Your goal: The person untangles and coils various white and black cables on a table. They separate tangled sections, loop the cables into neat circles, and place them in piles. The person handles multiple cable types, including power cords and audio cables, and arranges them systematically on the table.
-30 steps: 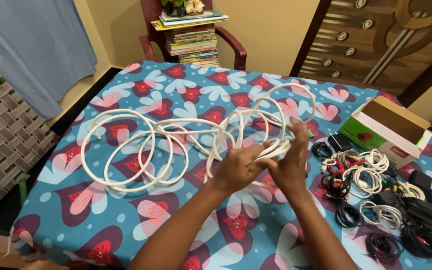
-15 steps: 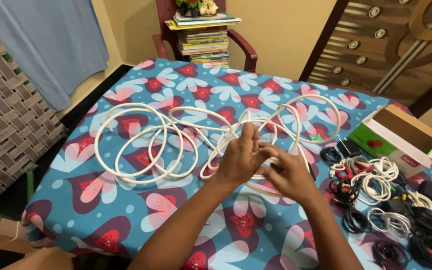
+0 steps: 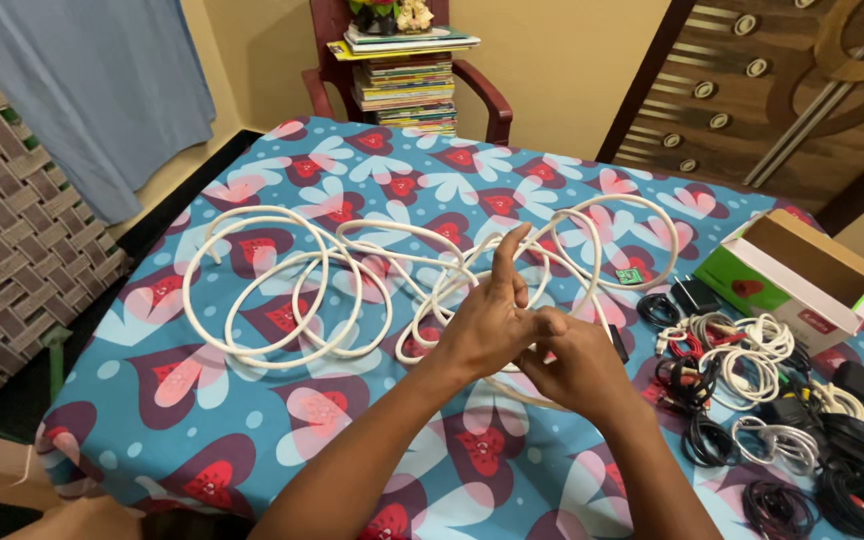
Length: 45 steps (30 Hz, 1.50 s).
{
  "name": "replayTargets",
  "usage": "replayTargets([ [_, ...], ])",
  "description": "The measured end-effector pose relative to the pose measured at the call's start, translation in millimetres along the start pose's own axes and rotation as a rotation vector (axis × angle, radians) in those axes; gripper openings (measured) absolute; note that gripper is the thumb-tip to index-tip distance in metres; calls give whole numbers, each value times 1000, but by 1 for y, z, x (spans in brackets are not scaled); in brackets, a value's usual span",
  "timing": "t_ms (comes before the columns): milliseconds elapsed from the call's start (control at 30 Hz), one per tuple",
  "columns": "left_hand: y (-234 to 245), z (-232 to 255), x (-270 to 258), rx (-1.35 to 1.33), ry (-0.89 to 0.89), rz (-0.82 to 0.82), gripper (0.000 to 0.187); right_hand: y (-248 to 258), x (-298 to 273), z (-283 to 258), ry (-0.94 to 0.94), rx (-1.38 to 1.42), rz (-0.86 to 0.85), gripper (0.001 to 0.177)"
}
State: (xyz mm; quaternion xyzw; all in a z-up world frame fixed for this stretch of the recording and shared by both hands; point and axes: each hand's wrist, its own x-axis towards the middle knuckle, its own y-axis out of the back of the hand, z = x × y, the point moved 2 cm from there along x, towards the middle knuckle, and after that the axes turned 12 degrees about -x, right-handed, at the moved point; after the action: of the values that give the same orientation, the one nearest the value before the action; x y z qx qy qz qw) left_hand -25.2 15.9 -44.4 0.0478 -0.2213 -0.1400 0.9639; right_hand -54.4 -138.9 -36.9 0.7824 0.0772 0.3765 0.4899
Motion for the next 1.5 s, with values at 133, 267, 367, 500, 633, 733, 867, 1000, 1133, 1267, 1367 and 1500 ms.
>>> replayTargets([
  [133,-3,-4,0,60,-35,-32,134,4,0,0,-55,145,-45,26],
  [267,-6,-10,-1,107,-142,20,136,-9,-4,8,-172,62,-185,22],
  [367,0,-14,2,11,-120,67,134,-18,-4,9,136,-18,-37,15],
  [500,9,-18,12,-283,-107,87,117,-29,-6,8,56,-76,-111,19],
  [633,15,-36,23,-647,42,97,108,-32,-2,5,19,-95,-96,25],
  [733,28,-50,28,-872,6,-24,99,-22,2,13,101,51,116,20],
  [867,52,-56,25,-574,-159,-14,76,-14,-2,36,-293,394,136,21],
  [1000,55,-33,15,340,-470,-13,66,-4,-3,55,-525,798,240,25],
  [1133,38,-9,10,537,-707,167,89,4,-2,63,-577,988,402,26],
  [1267,33,-16,12,311,-231,-27,69,12,-2,66,-586,999,549,27],
  [1367,37,-26,12,302,-82,-167,49,14,-4,65,-587,951,590,27],
  [1500,49,-33,14,-103,-188,-356,33,15,-5,76,-611,970,636,25],
])
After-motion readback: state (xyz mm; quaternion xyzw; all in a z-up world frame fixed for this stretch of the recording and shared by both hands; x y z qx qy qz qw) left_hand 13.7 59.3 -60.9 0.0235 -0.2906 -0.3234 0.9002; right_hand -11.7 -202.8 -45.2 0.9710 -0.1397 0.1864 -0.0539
